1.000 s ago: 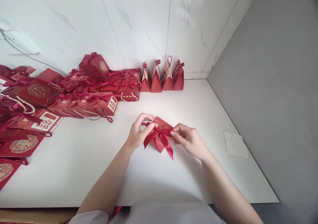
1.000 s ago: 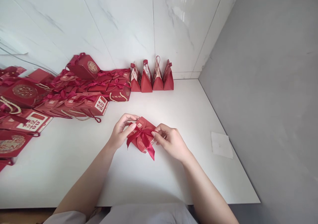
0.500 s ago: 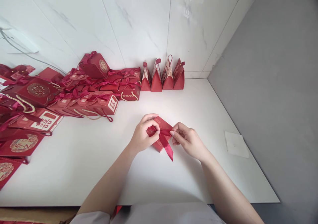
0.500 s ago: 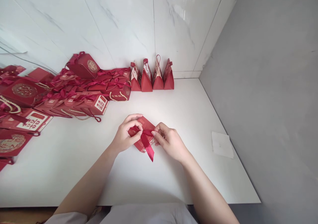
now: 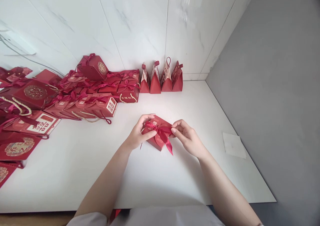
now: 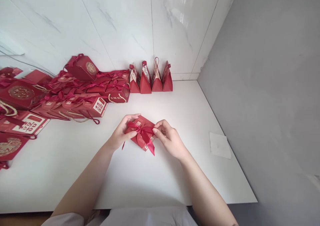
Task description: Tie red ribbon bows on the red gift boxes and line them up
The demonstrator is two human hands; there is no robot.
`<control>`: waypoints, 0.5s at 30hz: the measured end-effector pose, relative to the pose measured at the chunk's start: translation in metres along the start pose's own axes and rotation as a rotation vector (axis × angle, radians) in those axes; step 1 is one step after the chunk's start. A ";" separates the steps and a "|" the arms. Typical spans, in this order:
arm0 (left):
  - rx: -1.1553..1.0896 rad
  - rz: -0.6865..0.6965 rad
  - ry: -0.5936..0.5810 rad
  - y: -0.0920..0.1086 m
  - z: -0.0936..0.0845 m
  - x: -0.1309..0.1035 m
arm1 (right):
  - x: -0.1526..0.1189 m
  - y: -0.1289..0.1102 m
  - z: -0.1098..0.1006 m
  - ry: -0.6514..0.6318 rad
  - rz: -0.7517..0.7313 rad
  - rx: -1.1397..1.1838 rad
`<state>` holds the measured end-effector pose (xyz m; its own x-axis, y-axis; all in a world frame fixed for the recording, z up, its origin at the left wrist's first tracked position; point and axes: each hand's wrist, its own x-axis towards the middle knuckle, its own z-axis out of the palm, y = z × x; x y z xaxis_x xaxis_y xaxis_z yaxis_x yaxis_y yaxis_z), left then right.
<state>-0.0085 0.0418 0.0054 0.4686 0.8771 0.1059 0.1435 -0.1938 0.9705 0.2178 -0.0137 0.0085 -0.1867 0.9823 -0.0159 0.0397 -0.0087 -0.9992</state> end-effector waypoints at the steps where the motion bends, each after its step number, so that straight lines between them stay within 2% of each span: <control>1: -0.075 -0.012 -0.055 -0.004 -0.006 0.001 | 0.001 0.002 -0.001 0.017 0.001 0.009; 3: -0.115 -0.023 -0.151 -0.013 -0.017 0.001 | 0.003 0.006 -0.003 0.060 0.004 -0.003; 6: 0.022 -0.012 -0.187 -0.026 -0.028 0.002 | 0.006 0.012 -0.004 0.090 0.025 -0.047; 9: 0.155 0.034 -0.152 -0.038 -0.028 0.002 | 0.007 0.013 -0.004 0.032 0.065 -0.087; 12: 0.178 0.056 -0.114 -0.046 -0.024 0.003 | 0.007 0.010 -0.002 -0.030 0.079 -0.117; 15: 0.246 0.142 0.007 -0.052 -0.021 0.006 | 0.006 0.008 -0.002 -0.039 0.049 -0.089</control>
<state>-0.0315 0.0663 -0.0399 0.4929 0.8365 0.2393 0.2845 -0.4149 0.8643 0.2190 -0.0077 0.0006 -0.2206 0.9730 -0.0682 0.1363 -0.0385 -0.9899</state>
